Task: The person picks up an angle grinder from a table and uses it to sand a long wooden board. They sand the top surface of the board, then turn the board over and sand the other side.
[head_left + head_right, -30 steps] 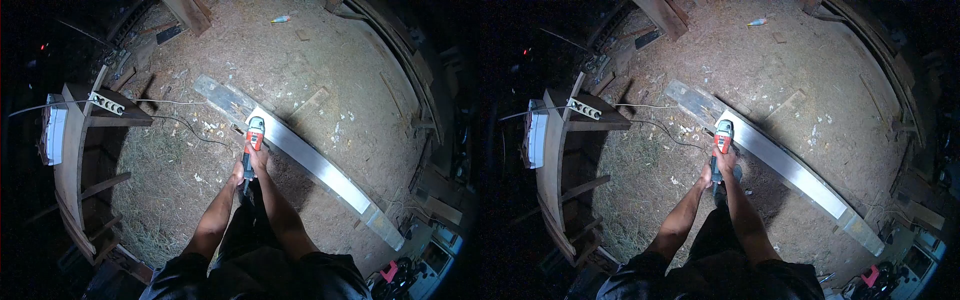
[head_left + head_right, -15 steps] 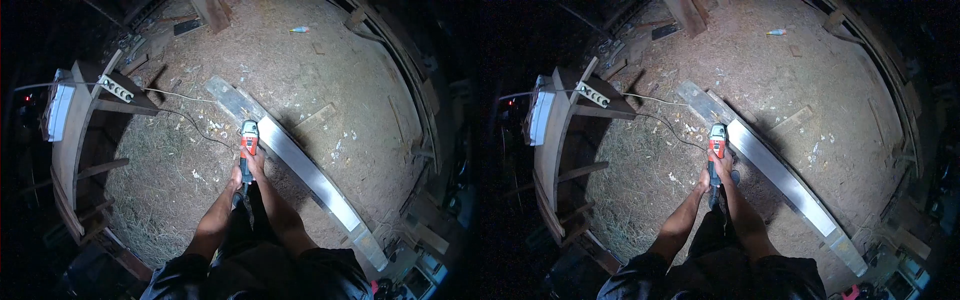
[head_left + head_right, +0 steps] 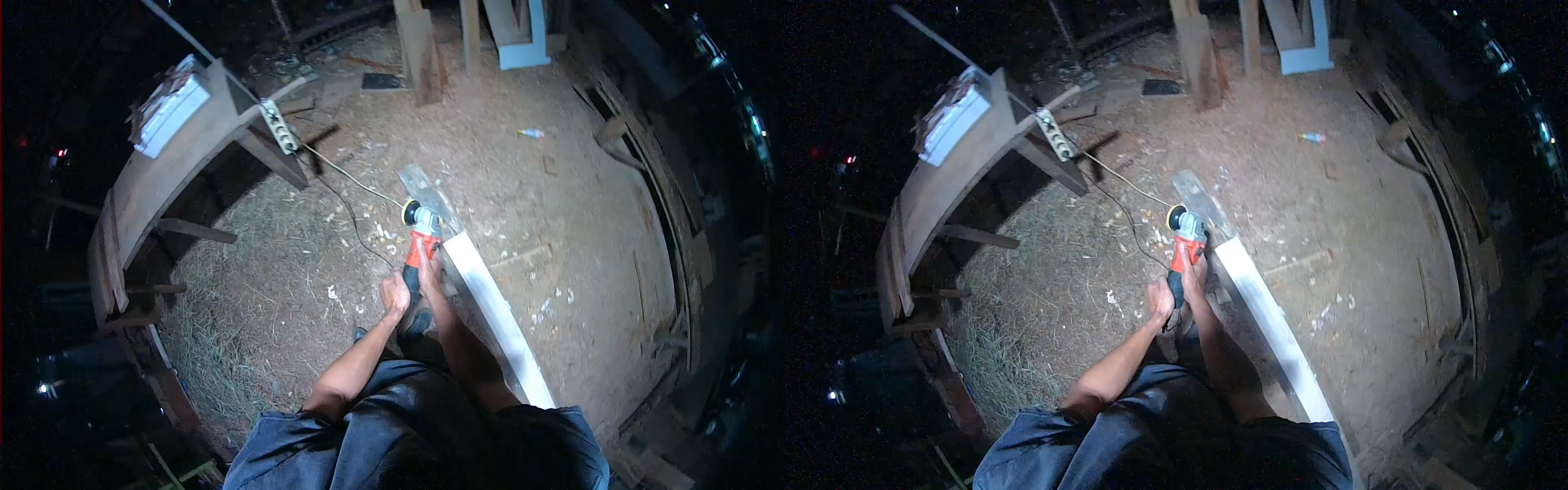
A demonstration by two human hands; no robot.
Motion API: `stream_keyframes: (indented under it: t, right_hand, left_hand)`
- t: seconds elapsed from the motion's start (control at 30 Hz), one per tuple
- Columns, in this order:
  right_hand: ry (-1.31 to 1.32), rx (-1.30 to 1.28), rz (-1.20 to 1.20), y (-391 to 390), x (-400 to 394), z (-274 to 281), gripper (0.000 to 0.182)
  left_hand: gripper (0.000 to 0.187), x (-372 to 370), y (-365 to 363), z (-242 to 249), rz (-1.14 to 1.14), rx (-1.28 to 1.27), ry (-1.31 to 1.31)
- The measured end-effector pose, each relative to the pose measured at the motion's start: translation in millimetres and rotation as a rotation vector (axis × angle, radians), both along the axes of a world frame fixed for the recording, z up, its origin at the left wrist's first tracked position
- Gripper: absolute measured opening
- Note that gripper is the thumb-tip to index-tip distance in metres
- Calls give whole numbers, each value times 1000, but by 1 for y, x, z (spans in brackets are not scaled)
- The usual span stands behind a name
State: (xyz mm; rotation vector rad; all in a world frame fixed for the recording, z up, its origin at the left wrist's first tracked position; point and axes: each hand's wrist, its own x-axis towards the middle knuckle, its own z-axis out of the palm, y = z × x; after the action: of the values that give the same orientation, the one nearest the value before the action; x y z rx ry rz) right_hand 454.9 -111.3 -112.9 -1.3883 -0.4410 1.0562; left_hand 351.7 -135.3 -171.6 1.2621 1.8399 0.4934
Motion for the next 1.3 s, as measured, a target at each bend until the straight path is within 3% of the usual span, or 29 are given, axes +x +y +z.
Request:
stream_keyframes:
  t: [0.03, 0.1, 0.17, 0.23, 0.27, 0.37, 0.4, 0.43, 0.53, 0.63, 0.7, 0.83, 0.87, 0.9, 0.97, 1.0, 1.07, 1.3]
  right_hand:
    - [89, -6, 19, 2, -5, -7, 45]
    - [-5, 101, -14, 8, -14, -17, 47]
    - [194, 48, 162, 20, -17, -10, 48]
    - [151, 36, 218, 33, -33, 6, 49]
    - [213, 54, 240, 38, -42, 13, 50]
    - [332, 159, 252, 51, -76, 29, 51]
    - [343, 181, 315, 54, -86, 38, 49]
    - [355, 200, 375, 57, -95, 47, 48]
    - [383, 185, 431, 75, -132, 62, 53]
    - [323, 197, 441, 93, -173, 59, 55]
    - [207, 236, 394, 113, -202, 52, 54]
    - [175, 237, 367, 143, -262, 53, 52]
    - [129, 229, 333, 148, -276, 55, 51]
    - [125, 217, 328, 153, -285, 55, 51]
    - [235, 169, 424, 163, -302, 55, 52]
    - [234, 173, 426, 172, -312, 57, 52]
    - [251, 181, 384, 181, -330, 57, 52]
    - [289, 149, 447, 205, -347, 67, 53]
  left_hand:
    - [57, -6, 6, 13, 21, 16, -4]
    - [68, -16, 9, 40, -11, 26, -142]
    - [70, -28, 19, 47, -13, 69, -235]
    - [69, -41, 25, 84, 95, -140, -697]
    - [68, -51, 31, 64, 112, -211, -870]
    - [68, -80, 41, 66, 114, -135, -956]
    - [68, -92, 47, 56, 108, -141, -935]
    - [68, -107, 62, 10, 67, -102, -799]
    - [68, -137, 76, 25, 189, 2, -836]
    - [67, -180, 95, 31, 132, -5, -867]
    - [68, -214, 110, 30, 66, 50, -744]
    - [71, -279, 129, 63, 13, 168, -520]
    - [71, -291, 137, 60, 24, 130, -612]
    - [72, -310, 131, 121, -40, 116, -488]
    - [72, -330, 158, 49, -36, 131, -611]
    - [71, -340, 155, 89, -57, 212, -580]
    - [70, -357, 164, 106, -66, 204, -587]
    - [64, -377, 182, 101, -69, 138, -685]
